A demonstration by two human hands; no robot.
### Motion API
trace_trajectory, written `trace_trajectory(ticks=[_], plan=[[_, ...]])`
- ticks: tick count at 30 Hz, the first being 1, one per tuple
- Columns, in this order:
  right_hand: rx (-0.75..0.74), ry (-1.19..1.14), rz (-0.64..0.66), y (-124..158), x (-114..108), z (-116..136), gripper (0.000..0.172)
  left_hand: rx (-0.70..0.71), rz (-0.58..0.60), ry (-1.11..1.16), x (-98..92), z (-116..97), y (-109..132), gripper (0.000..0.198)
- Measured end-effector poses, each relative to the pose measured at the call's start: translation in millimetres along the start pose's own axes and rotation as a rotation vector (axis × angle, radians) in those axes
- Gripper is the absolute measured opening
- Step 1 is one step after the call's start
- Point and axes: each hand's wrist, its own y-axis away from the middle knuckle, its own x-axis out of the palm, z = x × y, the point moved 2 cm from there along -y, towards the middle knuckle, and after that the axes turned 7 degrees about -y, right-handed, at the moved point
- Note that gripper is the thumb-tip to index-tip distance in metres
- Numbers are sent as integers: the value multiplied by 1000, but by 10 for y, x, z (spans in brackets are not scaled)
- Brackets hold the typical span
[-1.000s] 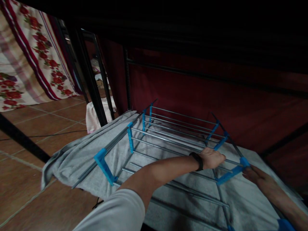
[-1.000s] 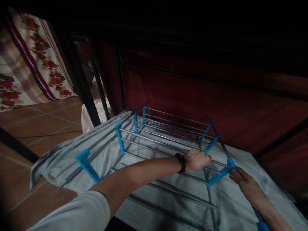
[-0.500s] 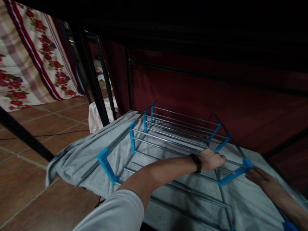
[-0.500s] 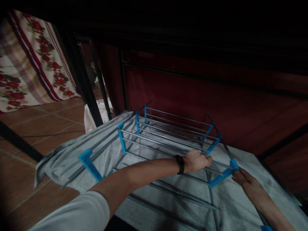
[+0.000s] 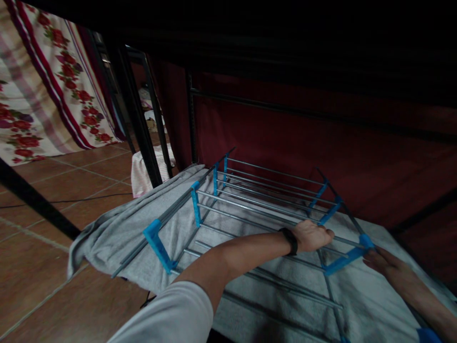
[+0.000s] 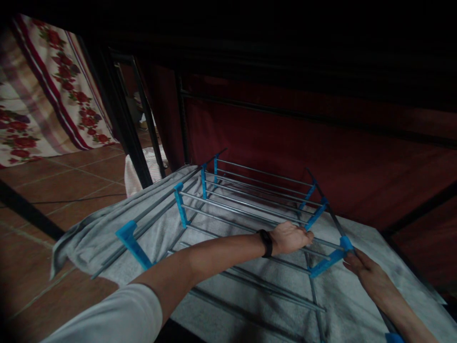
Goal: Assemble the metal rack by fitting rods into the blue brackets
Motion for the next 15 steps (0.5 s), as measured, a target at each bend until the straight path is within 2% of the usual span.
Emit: trace_trajectory(ticks=[2,7,15], plan=[[37,-7,4,93,14,102,39,2,2,-7,-1,3,5,17],[25,21,9,251,48,282,31,7,-1,-23,14,4,23,16],[14,-5,1,251,66,269,31,-2,-29,-74,11,-10,42,16]])
